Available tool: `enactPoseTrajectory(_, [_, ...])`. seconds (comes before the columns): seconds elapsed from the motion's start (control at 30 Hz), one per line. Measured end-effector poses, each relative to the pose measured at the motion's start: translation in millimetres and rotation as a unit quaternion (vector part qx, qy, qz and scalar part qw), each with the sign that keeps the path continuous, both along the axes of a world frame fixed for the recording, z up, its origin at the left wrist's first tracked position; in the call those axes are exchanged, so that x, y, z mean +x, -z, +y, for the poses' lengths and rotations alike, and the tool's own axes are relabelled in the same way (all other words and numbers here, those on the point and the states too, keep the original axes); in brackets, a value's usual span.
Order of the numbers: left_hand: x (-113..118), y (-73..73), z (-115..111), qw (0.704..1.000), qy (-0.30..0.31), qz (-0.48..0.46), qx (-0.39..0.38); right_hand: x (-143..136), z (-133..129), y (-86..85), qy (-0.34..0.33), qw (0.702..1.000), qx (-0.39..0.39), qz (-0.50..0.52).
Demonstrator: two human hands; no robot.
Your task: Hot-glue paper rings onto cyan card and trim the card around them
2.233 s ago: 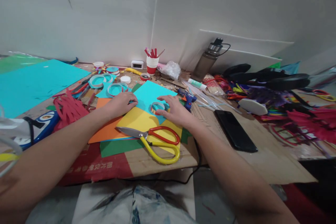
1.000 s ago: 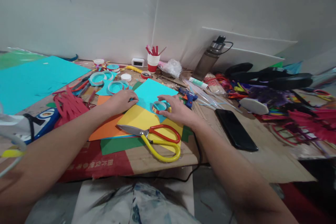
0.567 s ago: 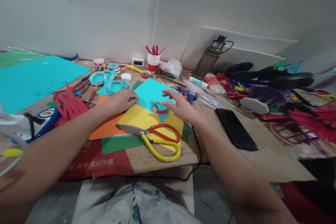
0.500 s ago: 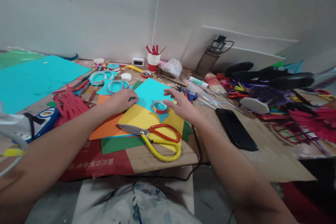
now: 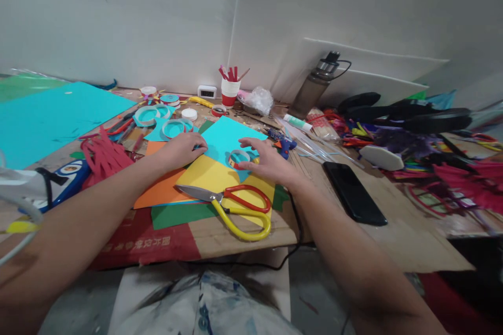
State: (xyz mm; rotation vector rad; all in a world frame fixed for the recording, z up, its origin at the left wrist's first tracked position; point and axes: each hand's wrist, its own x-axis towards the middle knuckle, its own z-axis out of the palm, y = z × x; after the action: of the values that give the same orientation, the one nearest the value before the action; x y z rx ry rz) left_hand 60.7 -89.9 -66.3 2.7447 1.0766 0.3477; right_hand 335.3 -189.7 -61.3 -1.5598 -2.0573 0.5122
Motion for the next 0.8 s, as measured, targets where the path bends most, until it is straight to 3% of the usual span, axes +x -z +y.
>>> enactPoseTrajectory(0.43, [1, -4.4, -3, 1.0, -0.011, 0.001, -0.01, -1, 0, 4.1, -0.006, 0.999, 0.014, -0.035])
enactPoseTrajectory(0.8, [-3, -21.1, -7, 0.979, -0.11, -0.166, 0.042, 2, 5, 6.8, 0.037, 0.998, 0.029, 0.03])
